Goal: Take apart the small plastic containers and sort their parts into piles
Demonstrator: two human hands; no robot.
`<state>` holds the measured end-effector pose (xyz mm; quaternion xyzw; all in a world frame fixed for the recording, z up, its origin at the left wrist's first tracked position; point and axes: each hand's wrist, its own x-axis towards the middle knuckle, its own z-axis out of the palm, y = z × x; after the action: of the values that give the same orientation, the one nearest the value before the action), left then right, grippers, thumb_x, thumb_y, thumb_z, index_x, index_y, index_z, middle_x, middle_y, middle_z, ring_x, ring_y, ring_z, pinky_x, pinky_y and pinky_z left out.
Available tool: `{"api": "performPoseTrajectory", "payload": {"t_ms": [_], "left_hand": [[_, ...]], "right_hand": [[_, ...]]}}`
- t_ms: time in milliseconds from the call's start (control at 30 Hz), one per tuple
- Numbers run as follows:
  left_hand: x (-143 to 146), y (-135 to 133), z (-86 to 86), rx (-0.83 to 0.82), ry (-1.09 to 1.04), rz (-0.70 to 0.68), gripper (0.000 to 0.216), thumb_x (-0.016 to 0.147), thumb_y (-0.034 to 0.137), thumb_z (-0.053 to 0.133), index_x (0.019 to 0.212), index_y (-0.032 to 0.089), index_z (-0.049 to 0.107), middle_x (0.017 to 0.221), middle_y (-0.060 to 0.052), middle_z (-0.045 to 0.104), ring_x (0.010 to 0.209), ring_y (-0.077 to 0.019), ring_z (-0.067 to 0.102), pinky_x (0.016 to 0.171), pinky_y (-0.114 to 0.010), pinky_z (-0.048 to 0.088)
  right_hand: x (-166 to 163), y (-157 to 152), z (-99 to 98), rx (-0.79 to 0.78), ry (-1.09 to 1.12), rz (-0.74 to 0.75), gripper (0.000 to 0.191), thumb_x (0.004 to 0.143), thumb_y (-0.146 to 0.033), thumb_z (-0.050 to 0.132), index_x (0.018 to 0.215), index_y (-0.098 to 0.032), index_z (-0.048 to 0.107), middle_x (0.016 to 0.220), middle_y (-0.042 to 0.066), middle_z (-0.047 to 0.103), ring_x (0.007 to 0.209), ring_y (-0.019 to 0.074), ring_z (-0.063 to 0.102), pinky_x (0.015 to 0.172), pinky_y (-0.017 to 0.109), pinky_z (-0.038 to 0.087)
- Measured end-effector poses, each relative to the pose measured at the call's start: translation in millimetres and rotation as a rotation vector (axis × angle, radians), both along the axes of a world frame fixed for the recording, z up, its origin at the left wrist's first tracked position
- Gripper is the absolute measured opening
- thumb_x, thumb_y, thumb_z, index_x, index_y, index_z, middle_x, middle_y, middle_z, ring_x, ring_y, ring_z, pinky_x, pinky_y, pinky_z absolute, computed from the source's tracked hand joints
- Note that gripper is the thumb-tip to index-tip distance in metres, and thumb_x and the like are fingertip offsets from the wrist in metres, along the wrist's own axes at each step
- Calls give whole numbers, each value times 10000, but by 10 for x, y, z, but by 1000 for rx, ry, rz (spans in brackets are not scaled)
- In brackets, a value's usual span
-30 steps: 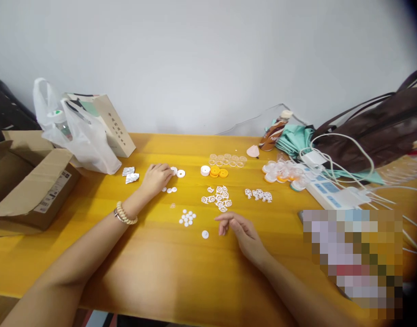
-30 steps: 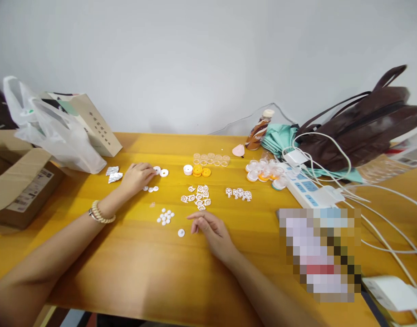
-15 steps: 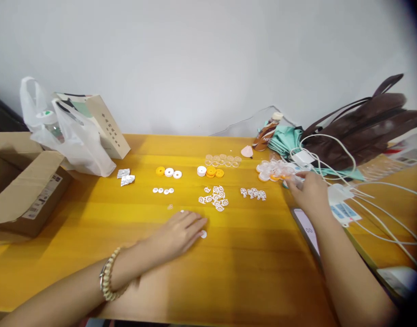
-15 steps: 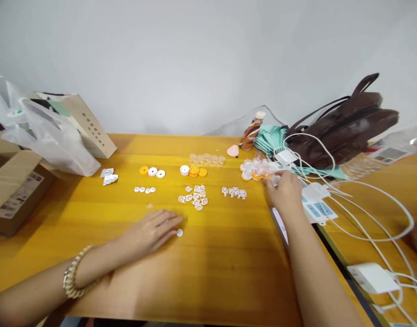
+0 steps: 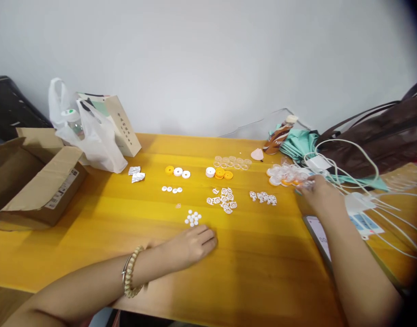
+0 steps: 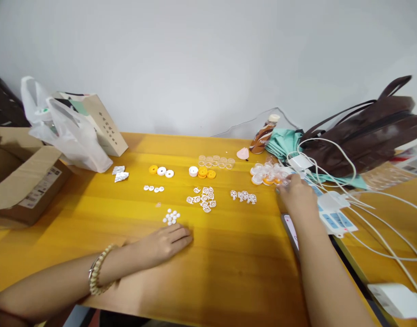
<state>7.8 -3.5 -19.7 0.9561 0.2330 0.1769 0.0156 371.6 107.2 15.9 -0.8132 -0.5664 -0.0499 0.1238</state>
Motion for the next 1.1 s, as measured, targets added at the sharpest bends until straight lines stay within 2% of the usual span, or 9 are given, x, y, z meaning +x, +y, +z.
{"api": "performPoseTrajectory", "payload": {"t_ms": [67, 167, 233, 333, 467, 700, 867, 1033, 1100], "left_hand": [[-38, 48, 58, -83, -2, -6, 240, 892, 71, 379, 1049, 159, 537, 1000, -106, 619, 919, -202, 571, 815, -287, 519], [-233, 250, 194, -181, -89, 121, 188, 909, 121, 402, 1023, 166, 546, 984, -93, 610, 899, -179, 578, 810, -294, 507], [-476, 446, 282, -204, -165, 247, 155, 904, 163, 421, 968, 170, 561, 907, -74, 611, 861, -174, 584, 773, -305, 501], [-915, 723, 359, -348, -224, 433, 87, 843, 178, 487, 910, 179, 542, 876, -46, 614, 799, -160, 598, 742, -306, 495], [-1294, 920, 313, -418, -199, 630, 120, 770, 196, 524, 878, 178, 474, 817, -28, 586, 729, -166, 590, 671, -303, 481], [-1317, 995, 121, -481, -181, 629, 116, 773, 258, 522, 855, 187, 480, 812, -26, 592, 736, -174, 581, 664, -299, 470], [-1353, 1019, 119, -487, -226, 633, 171, 781, 322, 558, 853, 181, 493, 828, -32, 598, 754, -179, 589, 673, -308, 477], [-1095, 861, 262, -191, -334, 663, 202, 823, 367, 557, 851, 168, 536, 840, -42, 581, 786, -172, 568, 717, -313, 471], [-836, 681, 307, -171, -399, 575, 182, 867, 341, 513, 876, 163, 551, 833, -41, 587, 775, -154, 568, 717, -297, 475]], "right_hand": [[-134, -105, 102, 71, 72, 81, 350, 803, -355, 551, 1079, -141, 524, 890, 184, 624, 809, 288, 584, 653, 361, 362], [-475, -335, 210, 106, 377, 392, 330, 757, -347, 614, 1039, -197, 531, 868, 100, 635, 762, 225, 595, 692, 335, 425], [-762, -499, 206, 36, 569, 640, 310, 762, -386, 604, 1006, -206, 541, 899, 83, 641, 783, 210, 604, 721, 330, 460], [-1184, -690, 75, -91, 724, 774, 304, 762, -386, 612, 1006, -215, 549, 883, 53, 655, 771, 194, 618, 725, 326, 488], [-1543, -808, -176, -60, 852, 763, 279, 744, -328, 623, 988, -203, 573, 867, 48, 668, 775, 193, 623, 748, 341, 499], [-1597, -868, -317, -13, 894, 766, 206, 728, -350, 654, 858, -204, 588, 765, 24, 636, 682, 165, 578, 667, 300, 488], [-1605, -872, -324, -11, 922, 779, 184, 723, -345, 665, 786, -216, 550, 703, 1, 590, 636, 147, 536, 605, 264, 457], [-1621, -875, -344, -33, 1032, 710, 233, 732, -379, 652, 794, -218, 494, 647, -19, 532, 559, 122, 475, 515, 240, 397], [-1632, -886, -345, -35, 1092, 686, 258, 735, -398, 646, 804, -223, 470, 648, -20, 531, 553, 120, 470, 501, 237, 383]]}}
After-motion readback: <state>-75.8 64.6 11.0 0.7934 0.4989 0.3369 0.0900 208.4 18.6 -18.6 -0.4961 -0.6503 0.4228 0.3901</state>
